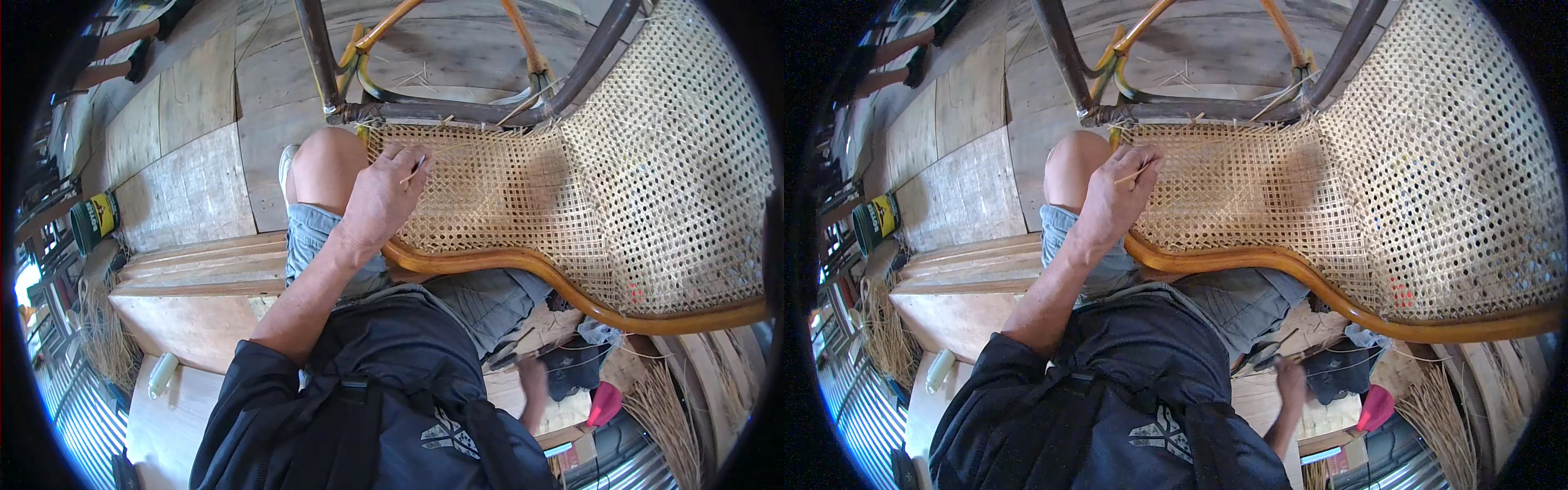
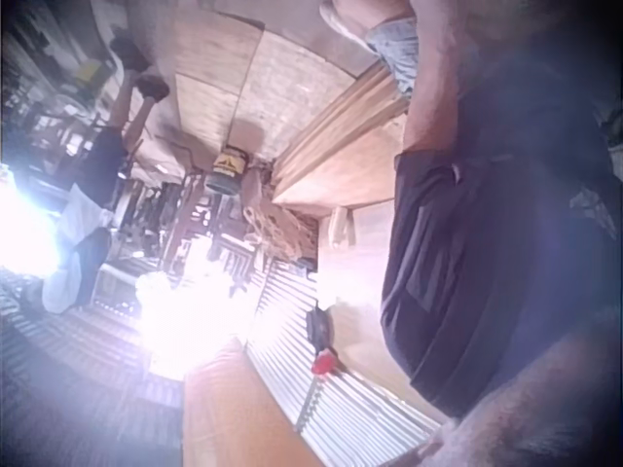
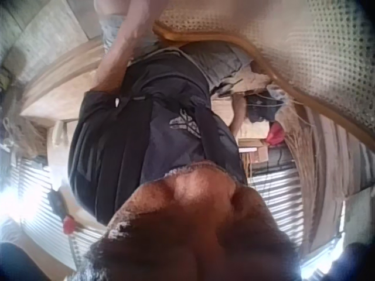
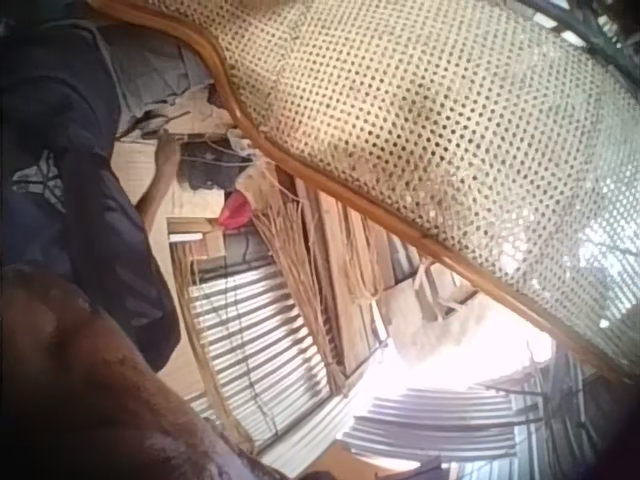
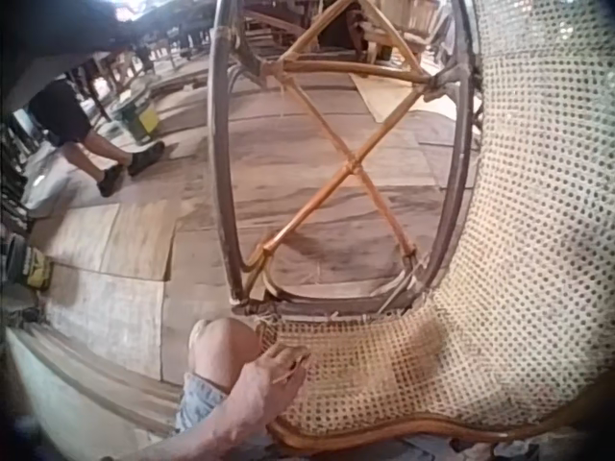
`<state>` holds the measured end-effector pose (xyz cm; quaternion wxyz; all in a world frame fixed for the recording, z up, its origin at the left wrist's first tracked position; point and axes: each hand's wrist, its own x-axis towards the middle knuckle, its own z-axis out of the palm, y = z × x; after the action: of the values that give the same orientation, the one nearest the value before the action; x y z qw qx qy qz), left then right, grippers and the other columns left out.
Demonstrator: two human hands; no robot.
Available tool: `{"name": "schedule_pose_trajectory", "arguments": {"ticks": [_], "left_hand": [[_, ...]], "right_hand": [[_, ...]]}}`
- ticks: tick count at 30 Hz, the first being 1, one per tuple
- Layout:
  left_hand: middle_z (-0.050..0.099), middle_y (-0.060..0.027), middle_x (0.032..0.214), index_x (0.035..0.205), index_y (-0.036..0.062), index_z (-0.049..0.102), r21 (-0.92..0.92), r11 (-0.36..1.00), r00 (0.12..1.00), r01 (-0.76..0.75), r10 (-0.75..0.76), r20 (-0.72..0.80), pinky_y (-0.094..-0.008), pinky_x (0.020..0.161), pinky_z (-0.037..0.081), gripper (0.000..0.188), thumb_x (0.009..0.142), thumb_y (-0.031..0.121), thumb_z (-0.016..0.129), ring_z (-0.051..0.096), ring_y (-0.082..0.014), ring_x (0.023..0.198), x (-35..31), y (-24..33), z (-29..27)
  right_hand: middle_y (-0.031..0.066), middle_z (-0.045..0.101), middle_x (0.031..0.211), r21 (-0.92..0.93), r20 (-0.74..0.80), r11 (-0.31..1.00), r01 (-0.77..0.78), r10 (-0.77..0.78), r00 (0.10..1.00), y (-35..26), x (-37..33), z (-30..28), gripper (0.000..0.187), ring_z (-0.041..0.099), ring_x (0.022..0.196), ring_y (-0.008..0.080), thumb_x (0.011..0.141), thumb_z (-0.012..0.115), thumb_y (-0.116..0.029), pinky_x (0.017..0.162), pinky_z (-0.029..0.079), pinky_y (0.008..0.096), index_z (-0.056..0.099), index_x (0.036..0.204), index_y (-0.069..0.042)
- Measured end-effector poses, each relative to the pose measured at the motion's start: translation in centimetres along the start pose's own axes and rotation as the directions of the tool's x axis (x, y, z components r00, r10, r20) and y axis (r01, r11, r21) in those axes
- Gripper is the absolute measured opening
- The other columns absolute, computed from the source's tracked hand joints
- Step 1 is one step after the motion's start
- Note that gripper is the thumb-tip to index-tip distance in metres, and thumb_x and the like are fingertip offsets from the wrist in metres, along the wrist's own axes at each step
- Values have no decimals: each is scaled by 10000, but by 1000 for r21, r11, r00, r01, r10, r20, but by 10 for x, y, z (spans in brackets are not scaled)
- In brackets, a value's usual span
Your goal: Weaving the rattan seat of a chair using narrow rattan strips.
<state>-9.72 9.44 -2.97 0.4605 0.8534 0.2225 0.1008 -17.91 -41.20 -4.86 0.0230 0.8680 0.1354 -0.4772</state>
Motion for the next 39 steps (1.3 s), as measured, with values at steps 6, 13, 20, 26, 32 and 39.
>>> {"name": "schedule_pose_trajectory", "arguments": {"ticks": [6, 13, 20, 26, 32, 39], "left_hand": [[606, -24, 768, 954, -7, 598, -327, 856, 915, 400, -357, 187, -208, 503, 402, 191, 877, 163, 556, 514, -65, 571, 26, 27, 13], [603, -29, 744, 923, -9, 591, -414, 738, 842, 533, -412, 349, -227, 450, 417, 232, 901, 209, 514, 508, -80, 502, 88, 11, 46], [636, -162, 812, 823, -48, 590, 156, 975, 816, 156, -216, 535, -369, 619, 511, 260, 881, 153, 434, 637, -250, 725, 102, -57, 137], [597, -30, 715, 879, 27, 594, -174, 311, 336, 934, -611, 717, -323, 520, 466, 257, 894, 215, 419, 538, -103, 538, 104, -64, 89], [579, -81, 715, 950, -6, 576, 95, 996, 788, 3, -61, 613, -313, 643, 482, 232, 835, 183, 507, 598, -236, 719, 87, -67, 71], [611, -187, 882, 932, 11, 603, 344, 909, 750, -234, -57, 659, -384, 718, 477, 210, 825, 118, 458, 600, -309, 886, 88, -107, 95]], "right_hand": [[185, 537, 1181, 400, -584, 745, 534, -242, 775, -234, 165, -203, 432, 506, 1125, 284, 824, 608, -151, 947, 393, 350, 473, 1206, -3], [118, 616, 969, 736, -634, -48, 675, -398, 663, -230, 356, -212, 281, 597, 876, 181, 892, 537, -223, 740, 467, 305, 543, 1098, -31], [50, 624, 789, 569, -787, 188, 800, -157, 597, -285, 282, -298, 184, 594, 737, 101, 920, 473, -186, 614, 456, 227, 596, 1015, -87], [163, 622, 887, -63, -484, 502, 863, -771, 413, -284, 295, -269, 199, 600, 825, 337, 880, 473, -179, 699, 480, 393, 578, 960, -30], [169, 631, 822, 131, -210, 754, 643, -613, 762, -272, 298, -258, 185, 609, 741, 282, 845, 537, -145, 667, 455, 370, 591, 955, -6], [163, 630, 769, -39, -164, 772, 635, -632, 758, -248, 313, -262, 203, 599, 663, 258, 813, 596, -178, 633, 451, 376, 615, 912, -2]]}}
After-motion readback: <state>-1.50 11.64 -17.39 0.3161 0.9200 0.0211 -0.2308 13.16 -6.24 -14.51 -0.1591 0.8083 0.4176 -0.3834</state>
